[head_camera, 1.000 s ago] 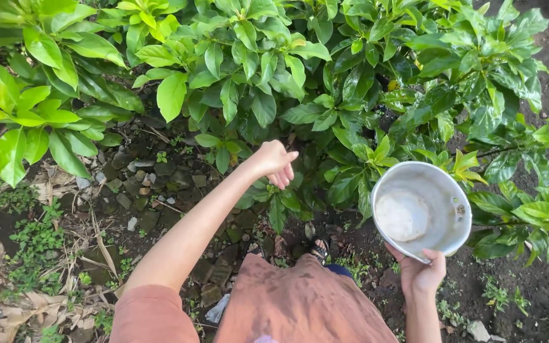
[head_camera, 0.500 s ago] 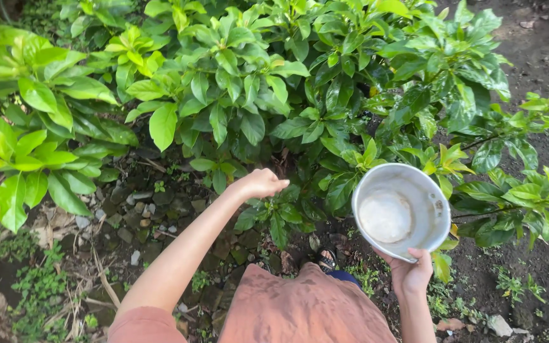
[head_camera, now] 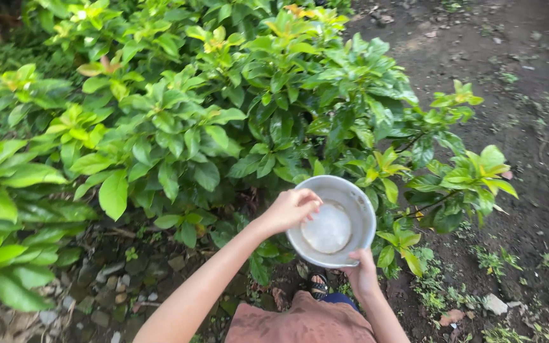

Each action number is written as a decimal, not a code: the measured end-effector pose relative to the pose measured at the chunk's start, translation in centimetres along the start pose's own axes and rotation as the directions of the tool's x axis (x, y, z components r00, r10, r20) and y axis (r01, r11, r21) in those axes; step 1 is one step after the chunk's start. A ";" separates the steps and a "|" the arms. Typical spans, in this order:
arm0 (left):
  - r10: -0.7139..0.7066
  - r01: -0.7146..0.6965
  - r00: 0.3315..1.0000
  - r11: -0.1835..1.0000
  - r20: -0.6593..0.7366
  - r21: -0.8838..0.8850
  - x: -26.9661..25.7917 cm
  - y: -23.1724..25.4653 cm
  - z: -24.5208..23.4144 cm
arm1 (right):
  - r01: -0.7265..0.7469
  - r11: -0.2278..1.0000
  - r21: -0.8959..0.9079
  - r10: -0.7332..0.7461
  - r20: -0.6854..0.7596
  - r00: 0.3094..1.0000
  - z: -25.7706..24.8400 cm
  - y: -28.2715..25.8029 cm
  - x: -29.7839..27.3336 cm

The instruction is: The recorder is applying granular fertilizer from a bowl to several plants in a garden.

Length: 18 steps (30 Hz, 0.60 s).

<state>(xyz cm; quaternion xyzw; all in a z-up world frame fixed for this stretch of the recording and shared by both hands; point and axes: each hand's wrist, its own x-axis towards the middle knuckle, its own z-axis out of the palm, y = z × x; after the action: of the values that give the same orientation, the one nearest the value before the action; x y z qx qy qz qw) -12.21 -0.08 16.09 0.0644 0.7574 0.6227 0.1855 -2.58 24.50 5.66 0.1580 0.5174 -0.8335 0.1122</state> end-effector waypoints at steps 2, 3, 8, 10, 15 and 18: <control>0.084 -0.086 0.996 0.994 0.041 0.065 1.9 -2.5 1.2 | -0.009 1.000 -0.006 0.009 -0.015 1.000 0.1 0.4 0.0; 0.156 -0.163 0.985 0.979 0.071 0.120 2.8 -3.8 1.9 | -0.033 0.999 -0.019 0.032 -0.019 0.999 0.2 0.6 0.0; 0.064 -0.067 0.998 0.912 0.021 0.404 4.8 -6.5 3.7 | -0.034 0.999 0.016 0.034 -0.013 0.999 1.8 -0.3 -0.8; 0.049 -0.058 0.998 0.888 0.031 0.456 5.4 -7.5 4.2 | -0.048 0.999 0.021 0.049 -0.026 0.998 2.0 -0.2 -1.0; -0.082 -0.002 0.990 0.816 0.119 0.578 6.0 -7.8 5.5 | -0.070 0.996 0.048 0.071 -0.017 0.997 2.4 -1.4 -2.2; -0.276 0.152 0.937 0.873 0.212 0.464 5.3 -6.1 6.5 | -0.104 0.994 0.029 0.105 -0.042 0.994 3.1 -2.6 -3.2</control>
<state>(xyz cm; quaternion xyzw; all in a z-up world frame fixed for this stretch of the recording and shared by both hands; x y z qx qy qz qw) -13.95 6.28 8.14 0.1044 0.8480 0.3956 0.3368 -0.96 22.96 10.28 0.2044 0.4997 -0.8297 0.1422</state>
